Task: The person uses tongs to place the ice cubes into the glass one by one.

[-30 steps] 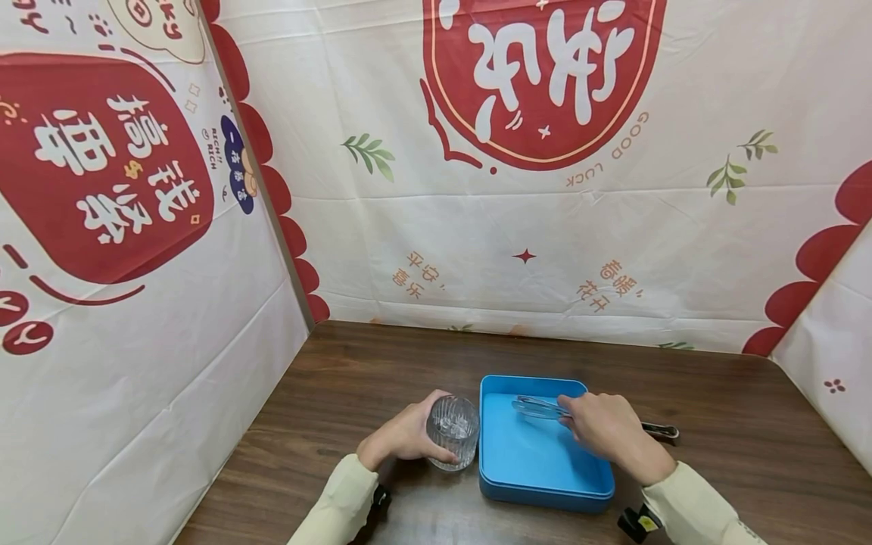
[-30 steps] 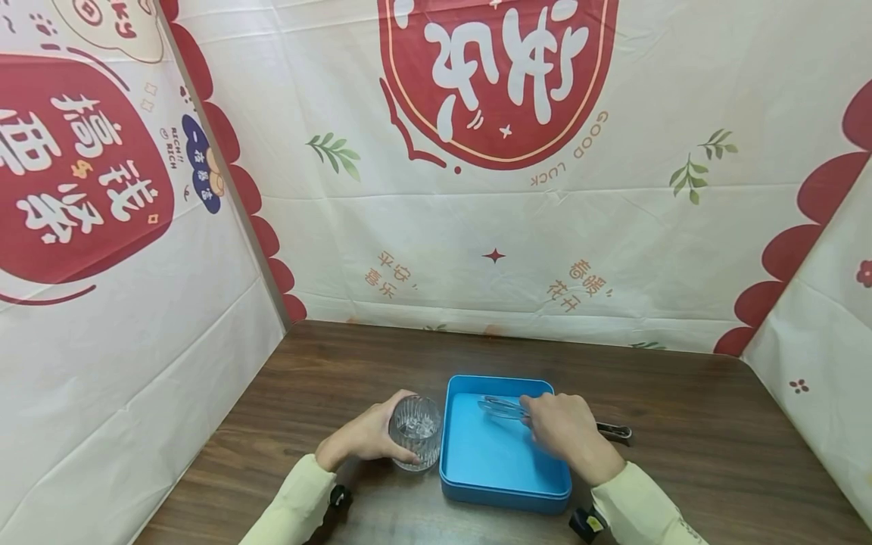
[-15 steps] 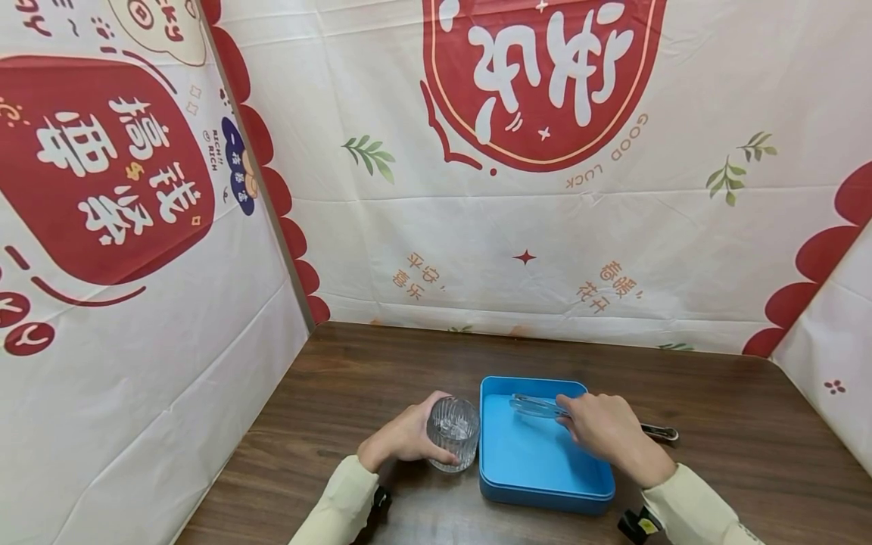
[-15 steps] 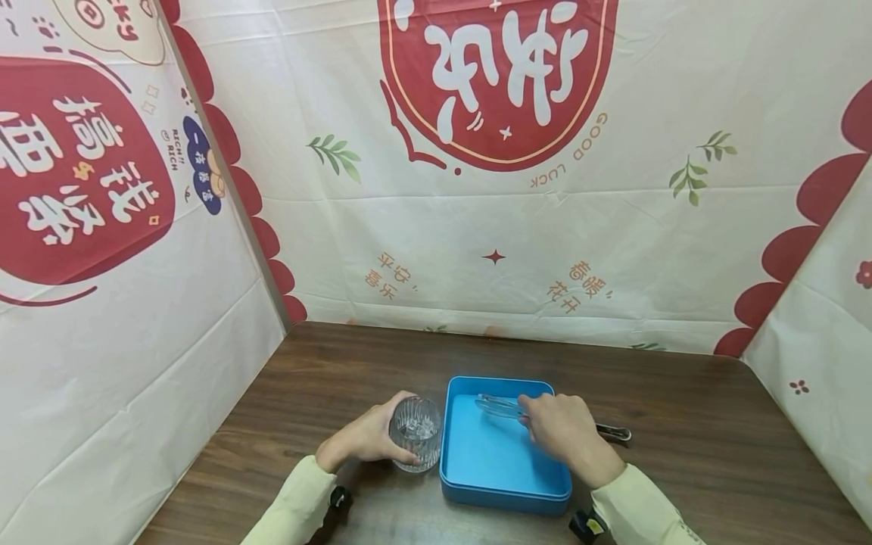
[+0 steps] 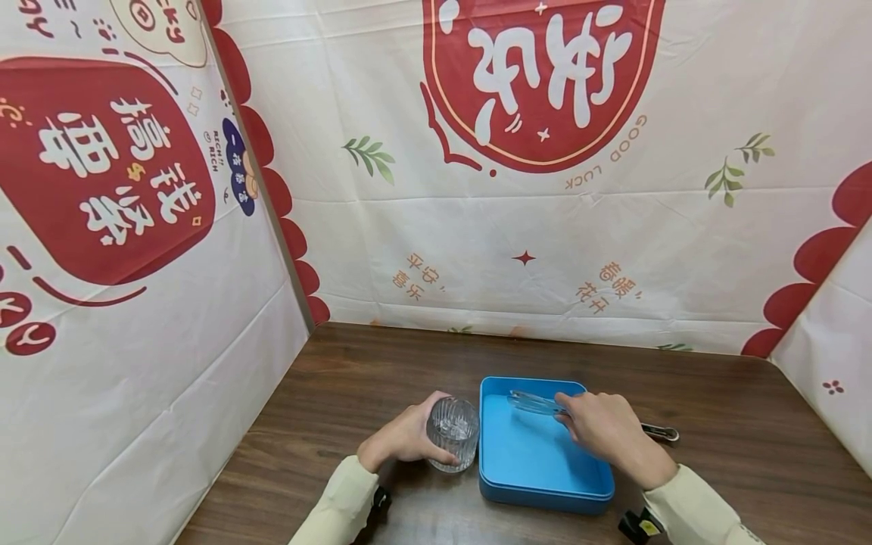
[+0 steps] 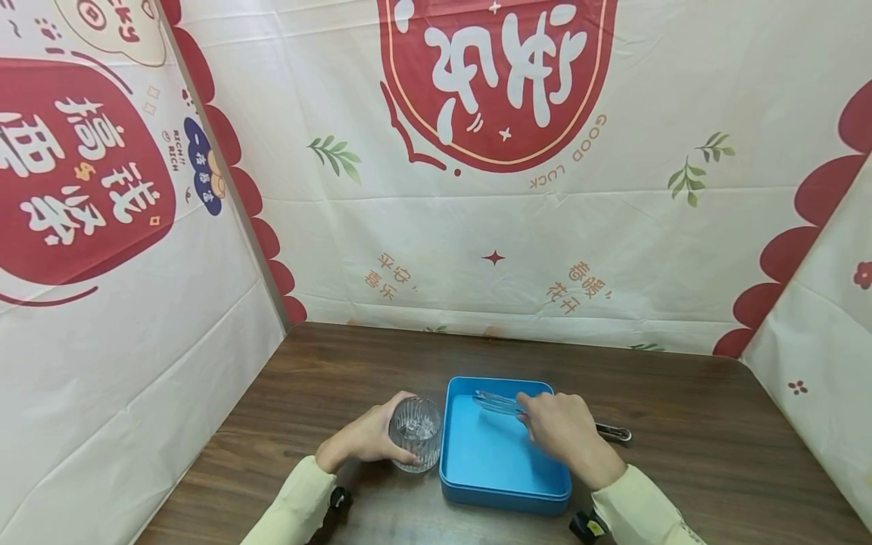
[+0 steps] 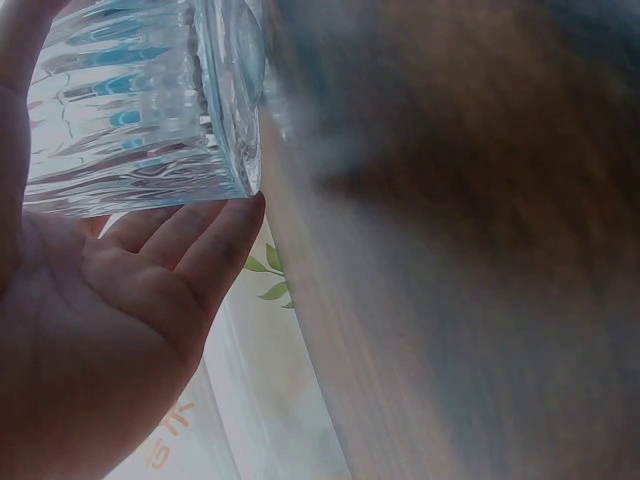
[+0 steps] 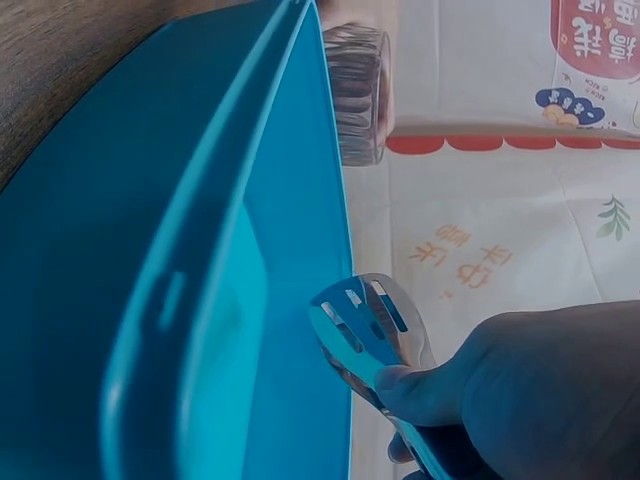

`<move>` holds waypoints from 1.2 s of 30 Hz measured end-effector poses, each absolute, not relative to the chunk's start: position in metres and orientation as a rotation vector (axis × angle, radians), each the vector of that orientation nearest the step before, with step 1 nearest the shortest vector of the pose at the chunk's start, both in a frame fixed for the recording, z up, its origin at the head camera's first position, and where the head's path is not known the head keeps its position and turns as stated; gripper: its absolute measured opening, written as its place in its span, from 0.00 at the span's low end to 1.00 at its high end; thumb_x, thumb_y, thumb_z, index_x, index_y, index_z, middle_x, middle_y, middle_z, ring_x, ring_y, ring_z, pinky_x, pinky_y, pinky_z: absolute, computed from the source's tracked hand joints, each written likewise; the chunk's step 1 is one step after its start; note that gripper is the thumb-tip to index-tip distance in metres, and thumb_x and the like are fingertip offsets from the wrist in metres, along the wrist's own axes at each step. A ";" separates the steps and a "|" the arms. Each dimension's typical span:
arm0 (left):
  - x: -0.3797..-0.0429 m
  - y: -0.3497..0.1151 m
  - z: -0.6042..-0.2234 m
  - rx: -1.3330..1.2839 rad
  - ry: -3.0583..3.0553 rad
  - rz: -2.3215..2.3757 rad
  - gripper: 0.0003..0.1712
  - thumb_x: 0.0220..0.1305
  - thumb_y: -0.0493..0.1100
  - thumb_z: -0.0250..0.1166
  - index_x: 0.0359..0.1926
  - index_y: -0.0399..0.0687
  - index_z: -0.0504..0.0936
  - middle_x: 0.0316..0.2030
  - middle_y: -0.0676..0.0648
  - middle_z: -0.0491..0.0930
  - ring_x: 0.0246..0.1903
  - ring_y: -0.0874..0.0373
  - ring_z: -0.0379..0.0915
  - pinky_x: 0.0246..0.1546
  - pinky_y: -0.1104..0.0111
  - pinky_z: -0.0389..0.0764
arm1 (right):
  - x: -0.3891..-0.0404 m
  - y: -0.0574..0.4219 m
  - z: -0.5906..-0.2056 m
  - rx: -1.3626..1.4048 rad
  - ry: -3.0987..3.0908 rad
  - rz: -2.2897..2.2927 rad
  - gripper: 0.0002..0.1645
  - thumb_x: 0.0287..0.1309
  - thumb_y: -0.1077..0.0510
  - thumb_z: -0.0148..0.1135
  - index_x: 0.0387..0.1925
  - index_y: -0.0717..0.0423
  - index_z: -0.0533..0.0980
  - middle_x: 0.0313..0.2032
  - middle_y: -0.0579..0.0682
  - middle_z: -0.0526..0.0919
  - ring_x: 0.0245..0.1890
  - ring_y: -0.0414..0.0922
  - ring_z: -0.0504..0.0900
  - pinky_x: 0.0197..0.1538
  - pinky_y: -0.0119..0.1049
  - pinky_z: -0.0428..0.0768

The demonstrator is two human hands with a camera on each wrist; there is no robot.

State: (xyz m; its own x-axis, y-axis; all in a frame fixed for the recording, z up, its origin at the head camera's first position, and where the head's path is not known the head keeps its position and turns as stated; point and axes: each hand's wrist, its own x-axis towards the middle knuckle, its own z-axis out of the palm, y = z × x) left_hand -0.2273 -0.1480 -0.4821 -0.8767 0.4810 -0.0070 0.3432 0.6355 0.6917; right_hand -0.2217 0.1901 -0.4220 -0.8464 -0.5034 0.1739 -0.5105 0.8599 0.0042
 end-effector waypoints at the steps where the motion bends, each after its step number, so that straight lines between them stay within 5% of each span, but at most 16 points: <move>1: -0.227 -0.148 -0.482 0.676 2.664 1.066 0.52 0.39 0.56 0.83 0.64 0.58 0.64 0.49 0.50 0.79 0.45 0.61 0.76 0.46 0.65 0.78 | -0.221 0.190 -0.421 0.791 -2.854 0.061 0.10 0.61 0.51 0.67 0.30 0.47 0.74 0.13 0.41 0.63 0.12 0.39 0.60 0.15 0.33 0.58; 36: -0.226 -0.149 -0.483 0.634 2.630 1.102 0.53 0.39 0.57 0.83 0.65 0.60 0.63 0.49 0.51 0.78 0.45 0.61 0.75 0.46 0.65 0.78 | -0.211 0.185 -0.408 0.838 -2.668 0.081 0.14 0.58 0.51 0.70 0.26 0.45 0.71 0.13 0.38 0.60 0.11 0.36 0.56 0.15 0.31 0.53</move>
